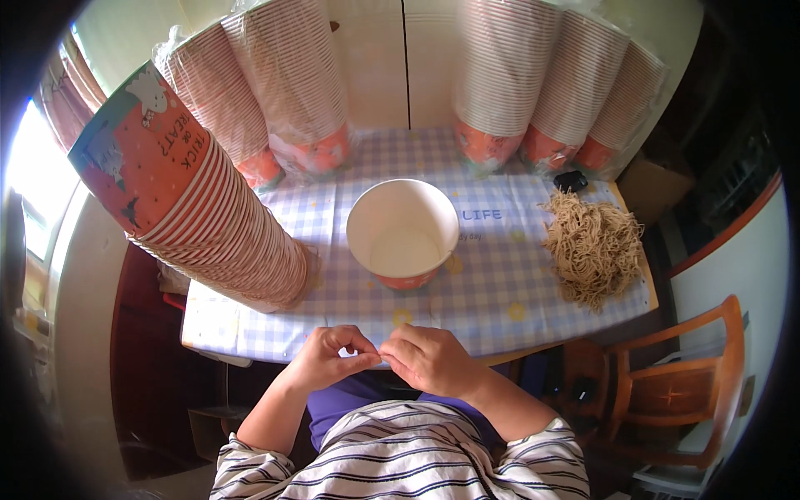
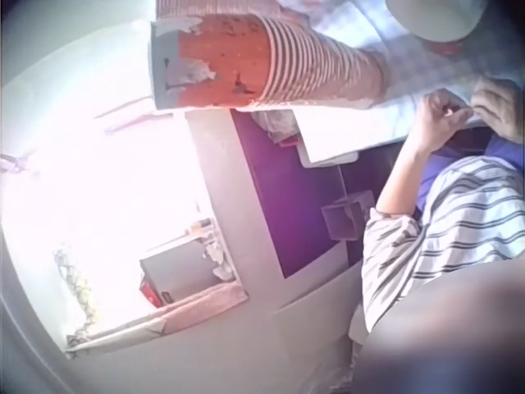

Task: Packaging stacks of paper cups into plastic bags and organizing them on a table.

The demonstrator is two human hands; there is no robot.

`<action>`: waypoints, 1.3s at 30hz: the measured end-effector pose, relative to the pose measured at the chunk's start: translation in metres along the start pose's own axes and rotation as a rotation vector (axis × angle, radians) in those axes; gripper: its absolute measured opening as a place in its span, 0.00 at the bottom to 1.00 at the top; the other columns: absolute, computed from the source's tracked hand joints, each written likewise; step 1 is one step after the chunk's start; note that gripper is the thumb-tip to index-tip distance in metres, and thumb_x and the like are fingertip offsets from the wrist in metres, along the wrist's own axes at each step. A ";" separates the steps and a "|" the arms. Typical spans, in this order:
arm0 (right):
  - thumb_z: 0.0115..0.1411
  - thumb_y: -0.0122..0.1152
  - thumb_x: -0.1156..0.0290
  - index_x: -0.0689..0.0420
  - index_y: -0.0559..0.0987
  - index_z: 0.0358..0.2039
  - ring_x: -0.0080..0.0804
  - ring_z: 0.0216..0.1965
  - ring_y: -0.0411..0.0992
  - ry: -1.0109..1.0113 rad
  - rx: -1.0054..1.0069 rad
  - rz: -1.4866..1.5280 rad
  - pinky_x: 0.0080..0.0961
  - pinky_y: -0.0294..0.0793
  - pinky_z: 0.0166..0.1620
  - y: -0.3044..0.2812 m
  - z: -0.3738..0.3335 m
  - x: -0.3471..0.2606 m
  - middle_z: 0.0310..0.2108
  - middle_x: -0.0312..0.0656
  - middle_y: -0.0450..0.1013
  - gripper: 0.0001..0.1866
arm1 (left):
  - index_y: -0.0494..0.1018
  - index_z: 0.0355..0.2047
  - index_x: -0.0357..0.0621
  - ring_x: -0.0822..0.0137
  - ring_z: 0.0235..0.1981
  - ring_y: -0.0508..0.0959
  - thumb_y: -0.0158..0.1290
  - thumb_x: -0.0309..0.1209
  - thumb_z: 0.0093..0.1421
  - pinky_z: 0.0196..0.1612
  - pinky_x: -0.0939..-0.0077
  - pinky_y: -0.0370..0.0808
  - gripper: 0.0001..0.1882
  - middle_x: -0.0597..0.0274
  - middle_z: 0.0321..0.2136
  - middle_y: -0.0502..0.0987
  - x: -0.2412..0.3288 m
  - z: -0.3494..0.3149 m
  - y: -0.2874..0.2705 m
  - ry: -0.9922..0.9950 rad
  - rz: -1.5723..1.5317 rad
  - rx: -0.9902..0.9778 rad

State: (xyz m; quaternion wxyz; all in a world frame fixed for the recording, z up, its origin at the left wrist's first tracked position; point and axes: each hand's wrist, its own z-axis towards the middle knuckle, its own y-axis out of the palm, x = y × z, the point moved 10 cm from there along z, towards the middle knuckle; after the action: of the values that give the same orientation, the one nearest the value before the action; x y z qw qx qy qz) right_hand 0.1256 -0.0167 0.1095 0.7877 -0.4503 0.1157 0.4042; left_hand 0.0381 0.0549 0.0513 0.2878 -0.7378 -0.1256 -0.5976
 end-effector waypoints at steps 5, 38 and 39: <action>0.44 0.66 0.78 0.56 0.74 0.31 0.32 0.25 0.72 -0.098 0.003 -0.105 0.25 0.73 0.26 -0.004 0.001 -0.011 0.29 0.37 0.69 0.13 | 0.78 0.29 0.39 0.71 0.25 0.73 0.60 0.31 0.55 0.33 0.77 0.71 0.08 0.62 0.24 0.77 0.009 0.000 -0.001 0.036 0.031 -0.013; 0.51 0.57 0.73 0.59 0.77 0.24 0.40 0.29 0.71 0.440 0.189 -0.179 0.29 0.72 0.33 -0.085 0.064 0.175 0.30 0.46 0.71 0.04 | 0.76 0.36 0.34 0.60 0.29 0.79 0.53 0.32 0.49 0.36 0.70 0.75 0.16 0.51 0.31 0.79 -0.004 0.155 -0.115 -0.015 0.299 0.414; 0.51 0.57 0.73 0.59 0.77 0.24 0.40 0.29 0.71 0.439 0.188 -0.177 0.29 0.72 0.33 -0.083 0.065 0.177 0.30 0.46 0.71 0.04 | 0.76 0.35 0.33 0.62 0.29 0.79 0.53 0.32 0.49 0.35 0.71 0.75 0.15 0.51 0.29 0.80 -0.002 0.154 -0.114 0.001 0.289 0.429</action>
State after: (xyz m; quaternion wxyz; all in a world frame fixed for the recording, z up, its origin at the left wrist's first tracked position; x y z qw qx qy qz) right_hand 0.2898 0.1071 0.1008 0.8145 -0.4603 0.2813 0.2137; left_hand 0.1015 0.2354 0.0623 0.5202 -0.6700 -0.1425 -0.5101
